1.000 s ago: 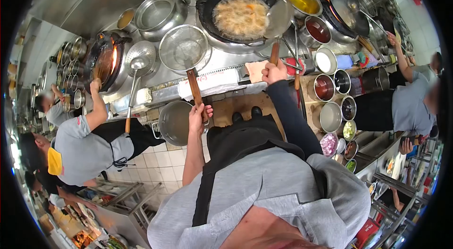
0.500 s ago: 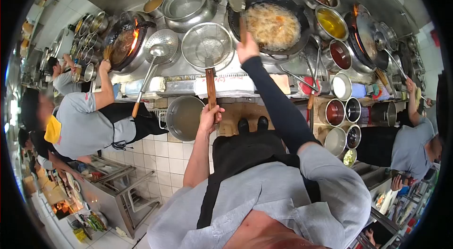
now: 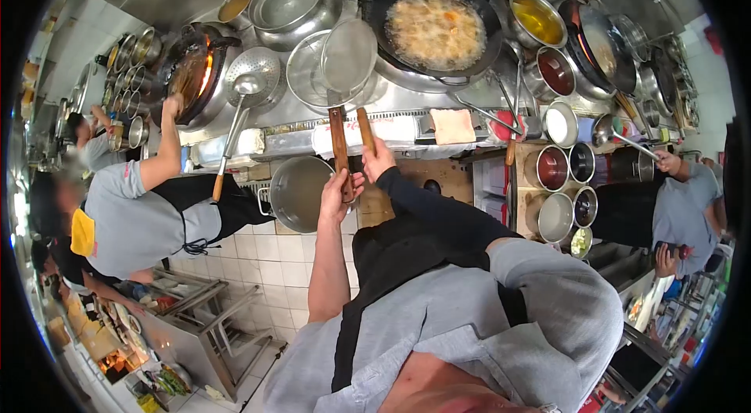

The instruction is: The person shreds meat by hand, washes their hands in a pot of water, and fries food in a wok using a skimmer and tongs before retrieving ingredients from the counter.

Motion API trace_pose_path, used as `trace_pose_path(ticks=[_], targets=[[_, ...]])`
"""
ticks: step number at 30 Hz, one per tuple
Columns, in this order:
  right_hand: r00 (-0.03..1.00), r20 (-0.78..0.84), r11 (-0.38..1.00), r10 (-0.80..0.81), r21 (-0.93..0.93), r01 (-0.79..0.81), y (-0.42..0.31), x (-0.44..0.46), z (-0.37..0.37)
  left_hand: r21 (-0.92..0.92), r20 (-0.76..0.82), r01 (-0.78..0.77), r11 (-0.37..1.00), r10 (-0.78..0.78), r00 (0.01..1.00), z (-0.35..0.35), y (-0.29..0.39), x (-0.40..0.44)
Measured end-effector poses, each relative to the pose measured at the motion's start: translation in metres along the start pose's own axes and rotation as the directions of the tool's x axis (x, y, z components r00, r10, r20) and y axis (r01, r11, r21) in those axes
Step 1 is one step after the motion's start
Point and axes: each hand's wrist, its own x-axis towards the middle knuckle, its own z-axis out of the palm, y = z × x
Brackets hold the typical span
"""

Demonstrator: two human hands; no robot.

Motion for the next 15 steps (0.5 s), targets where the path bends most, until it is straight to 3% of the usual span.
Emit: trace_pose_path(ticks=[2,6,7,10,13,15], targets=[[0.977,0.116,0.979,0.180,0.072,-0.189,-0.017,-0.012,-0.004,-0.065,0.062,0.024,0.998,-0.020,0.998,0.000,-0.002,0.005],[0.872,0.333,0.929,0.359,-0.219,-0.299,-0.037,-0.014,-0.020,-0.152,0.130,0.029,0.988,-0.010,0.991,-0.011,-0.013,0.021],[0.847,0.336,0.885,0.412,-0.366,-0.286,-0.023,-0.005,-0.027,-0.145,0.163,0.009,0.989,0.015,0.987,-0.014,-0.015,0.026],[0.874,0.327,0.905,0.358,-0.353,-0.239,-0.007,-0.019,-0.062,-0.164,0.134,-0.026,0.986,0.049,0.990,-0.007,-0.015,0.023],[0.824,0.261,0.846,0.502,-0.348,-0.405,0.023,-0.029,-0.112,-0.338,0.162,-0.015,0.941,0.074,0.984,-0.013,-0.020,0.015],[0.747,0.208,0.765,0.631,-0.330,-0.554,0.046,-0.028,-0.153,-0.461,0.058,-0.035,0.887,0.069,0.996,-0.016,-0.032,0.002]])
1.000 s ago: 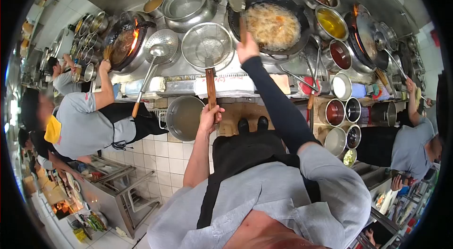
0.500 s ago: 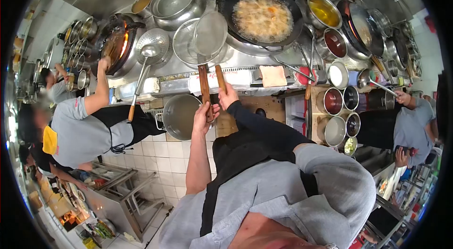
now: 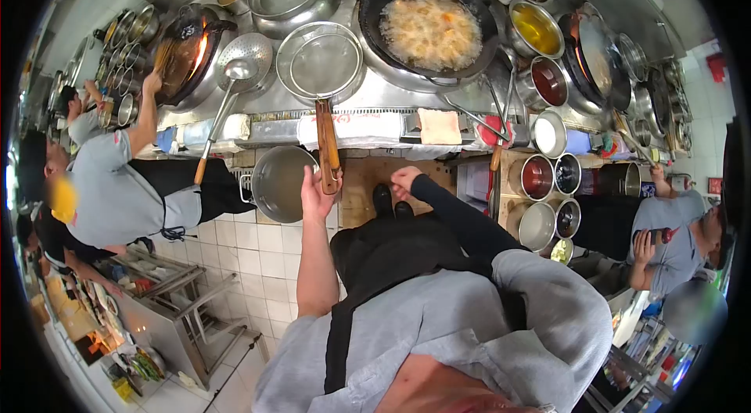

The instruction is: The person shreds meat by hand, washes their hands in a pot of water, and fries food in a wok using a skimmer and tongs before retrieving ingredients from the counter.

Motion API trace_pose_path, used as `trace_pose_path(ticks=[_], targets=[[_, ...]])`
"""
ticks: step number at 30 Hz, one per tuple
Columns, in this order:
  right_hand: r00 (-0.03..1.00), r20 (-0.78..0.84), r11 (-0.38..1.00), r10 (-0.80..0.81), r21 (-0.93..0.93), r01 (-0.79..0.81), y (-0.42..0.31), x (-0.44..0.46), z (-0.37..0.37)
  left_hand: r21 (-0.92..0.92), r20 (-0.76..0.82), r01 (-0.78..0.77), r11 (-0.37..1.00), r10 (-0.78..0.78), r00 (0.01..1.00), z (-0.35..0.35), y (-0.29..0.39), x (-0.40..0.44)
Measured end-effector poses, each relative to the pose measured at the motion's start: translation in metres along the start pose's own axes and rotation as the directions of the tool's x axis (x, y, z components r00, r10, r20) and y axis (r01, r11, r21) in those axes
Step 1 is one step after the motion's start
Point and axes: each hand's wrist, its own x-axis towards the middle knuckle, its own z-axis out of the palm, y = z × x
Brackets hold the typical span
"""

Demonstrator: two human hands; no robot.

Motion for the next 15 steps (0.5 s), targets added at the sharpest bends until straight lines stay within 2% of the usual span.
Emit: trace_pose_path(ticks=[1,2,3,5,6,8,11,15], targets=[[0.996,-0.013,0.995,0.090,0.041,-0.090,0.014,0.009,-0.021,-0.065,-0.048,-0.020,0.998,0.017,0.999,-0.004,-0.005,-0.008],[0.983,-0.011,0.961,0.182,0.215,-0.175,0.031,0.029,-0.048,-0.043,-0.043,-0.040,0.998,0.038,0.998,-0.020,-0.015,-0.012],[0.962,0.006,0.890,0.273,0.378,-0.255,0.047,0.052,-0.080,-0.003,-0.136,-0.001,1.000,0.000,0.991,-0.043,-0.027,-0.013],[0.952,-0.157,0.943,0.261,0.252,-0.217,0.070,0.086,-0.149,0.058,-0.328,0.090,0.994,-0.066,0.942,-0.083,-0.054,-0.015],[0.952,-0.260,0.923,0.160,0.383,-0.051,0.069,0.087,-0.159,0.077,-0.361,0.150,0.986,-0.112,0.926,-0.089,-0.068,-0.017],[0.876,-0.481,0.768,0.023,0.569,0.292,0.071,0.074,-0.164,0.109,-0.439,0.280,0.954,-0.206,0.874,-0.100,-0.097,-0.028],[0.946,-0.319,0.782,0.057,0.604,0.156,0.064,0.070,-0.165,0.206,-0.414,0.339,0.918,-0.232,0.880,-0.110,-0.142,-0.026],[0.924,-0.378,0.962,0.057,0.267,0.050,0.090,0.078,-0.152,0.281,-0.435,0.437,0.854,-0.293,0.851,-0.085,-0.190,-0.016]])
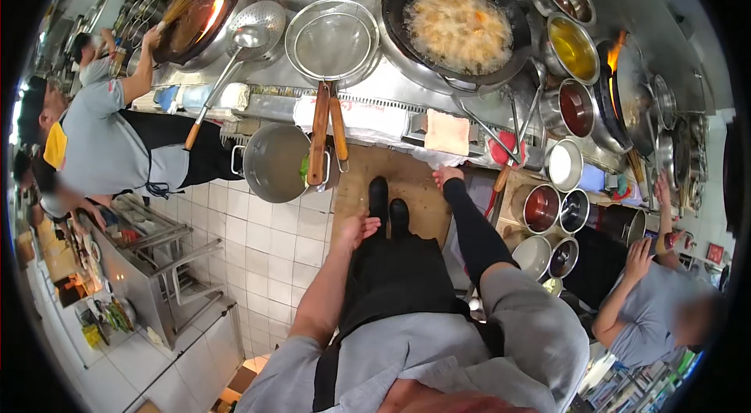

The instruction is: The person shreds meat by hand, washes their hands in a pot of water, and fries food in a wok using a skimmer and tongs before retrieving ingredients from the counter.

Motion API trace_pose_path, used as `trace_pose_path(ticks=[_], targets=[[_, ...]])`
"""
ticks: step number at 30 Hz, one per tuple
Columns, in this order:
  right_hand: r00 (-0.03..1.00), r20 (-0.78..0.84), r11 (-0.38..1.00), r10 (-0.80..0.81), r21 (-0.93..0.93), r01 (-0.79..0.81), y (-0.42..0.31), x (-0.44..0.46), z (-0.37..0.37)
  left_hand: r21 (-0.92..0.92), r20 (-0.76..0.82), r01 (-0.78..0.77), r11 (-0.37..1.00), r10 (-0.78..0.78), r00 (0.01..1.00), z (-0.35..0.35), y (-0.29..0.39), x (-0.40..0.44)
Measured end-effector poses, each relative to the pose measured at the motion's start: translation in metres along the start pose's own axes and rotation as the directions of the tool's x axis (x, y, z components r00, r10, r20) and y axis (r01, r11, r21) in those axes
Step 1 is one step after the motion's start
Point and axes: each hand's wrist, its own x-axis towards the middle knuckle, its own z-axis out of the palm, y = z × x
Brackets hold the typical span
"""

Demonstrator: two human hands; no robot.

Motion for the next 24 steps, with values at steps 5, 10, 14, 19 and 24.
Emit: trace_pose_path(ticks=[5,10,14,19,24], targets=[[0.794,-0.056,0.655,-0.606,-0.601,0.458,0.107,0.065,-0.022,0.160,-0.001,0.011,0.987,-0.011,1.000,0.048,-0.018,0.017],[0.943,0.272,0.970,-0.194,0.200,0.141,0.053,-0.077,-0.015,0.445,-0.053,-0.115,0.888,0.154,0.987,0.081,-0.025,0.033],[0.887,0.438,0.901,-0.146,0.429,-0.063,0.044,-0.148,-0.005,0.445,0.317,-0.308,0.841,0.174,0.932,0.127,-0.033,0.021],[0.964,0.194,0.983,-0.182,0.035,0.179,0.079,-0.117,-0.012,0.438,0.363,-0.270,0.858,0.106,0.926,0.152,-0.050,-0.001],[0.903,0.072,0.631,-0.423,-0.693,0.350,0.081,-0.096,-0.010,0.406,0.330,-0.372,0.835,0.246,0.911,0.140,-0.045,-0.030]])
